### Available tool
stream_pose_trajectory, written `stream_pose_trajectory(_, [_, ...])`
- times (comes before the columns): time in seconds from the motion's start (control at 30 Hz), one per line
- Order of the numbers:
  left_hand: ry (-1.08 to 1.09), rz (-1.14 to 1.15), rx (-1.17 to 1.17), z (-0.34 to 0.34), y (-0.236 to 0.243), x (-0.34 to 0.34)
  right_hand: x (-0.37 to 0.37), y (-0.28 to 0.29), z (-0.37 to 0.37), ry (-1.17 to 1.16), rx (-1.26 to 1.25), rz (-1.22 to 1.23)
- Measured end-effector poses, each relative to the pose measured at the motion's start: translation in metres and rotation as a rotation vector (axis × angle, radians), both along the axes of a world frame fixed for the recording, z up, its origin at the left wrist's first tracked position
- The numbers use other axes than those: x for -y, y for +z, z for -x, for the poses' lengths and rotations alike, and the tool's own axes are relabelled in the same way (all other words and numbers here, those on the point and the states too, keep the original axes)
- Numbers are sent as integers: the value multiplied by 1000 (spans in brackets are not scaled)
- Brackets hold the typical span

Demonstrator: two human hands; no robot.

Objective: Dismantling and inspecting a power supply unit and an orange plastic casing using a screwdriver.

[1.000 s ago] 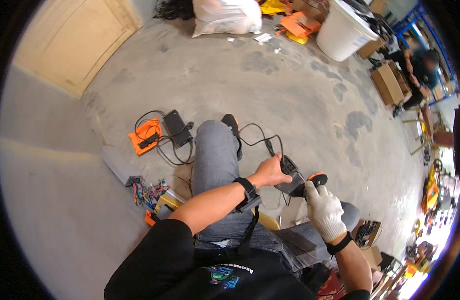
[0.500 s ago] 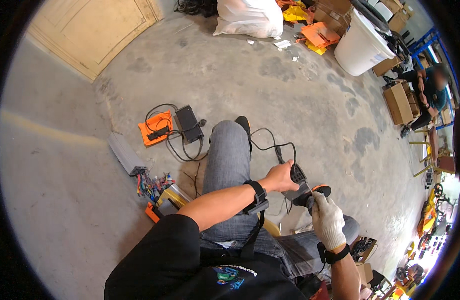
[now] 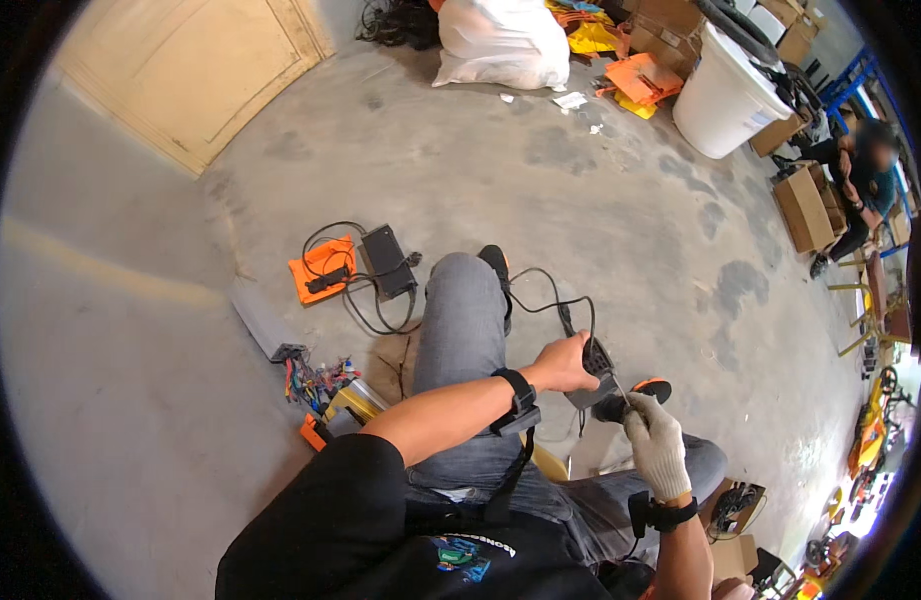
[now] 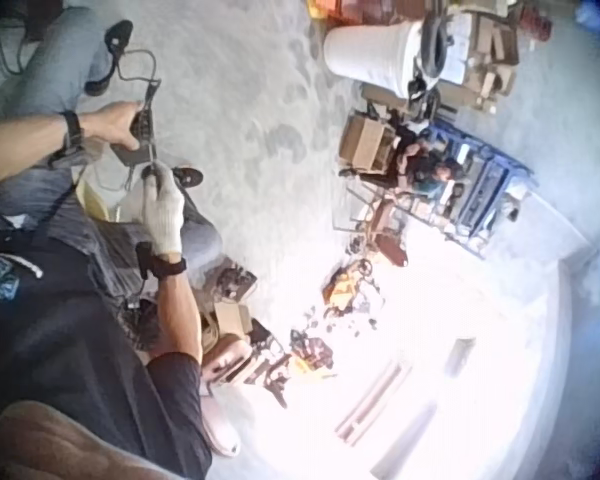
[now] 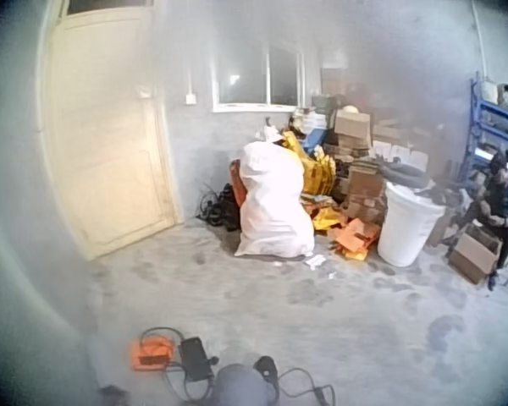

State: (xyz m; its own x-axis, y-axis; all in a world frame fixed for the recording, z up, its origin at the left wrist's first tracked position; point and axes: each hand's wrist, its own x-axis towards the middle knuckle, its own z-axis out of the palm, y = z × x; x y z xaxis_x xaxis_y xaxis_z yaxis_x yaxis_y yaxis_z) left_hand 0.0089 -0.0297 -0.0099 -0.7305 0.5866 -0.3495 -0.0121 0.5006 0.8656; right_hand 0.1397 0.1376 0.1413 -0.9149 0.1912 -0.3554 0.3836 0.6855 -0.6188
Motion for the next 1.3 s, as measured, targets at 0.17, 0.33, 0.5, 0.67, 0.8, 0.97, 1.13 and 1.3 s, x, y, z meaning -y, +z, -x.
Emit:
stream_pose_trajectory(0.17, [4, 8, -2, -1, 3, 0, -4, -1, 0, -109, 117, 178])
stream_pose_trajectory(0.33, [-31, 10, 48, 3, 9, -2, -2, 3, -2, -38, 27, 51])
stream_pose_trajectory(0.5, [-23, -6, 9, 4, 2, -4, -4, 7, -2, 56, -13, -20])
stream_pose_trajectory(0.67, [54, -124, 2, 5, -16, -6, -7, 5, -12, 65, -29, -55])
stream_pose_trajectory(0.8, [46, -139, 44, 8, -15, -3, -9, 3, -19, -96, -90, -44])
stream_pose_trajectory(0.97, [37, -213, 120, 11, -6, -3, -18, -7, -20, -485, 2, 188])
stream_pose_trajectory(1.13, [45, -304, 256, 11, 4, -2, -26, -19, -30, -554, 32, 328])
stream_pose_trajectory(1.3, [80, -371, 425, 11, 21, -1, -25, -28, -35, -601, 37, 365])
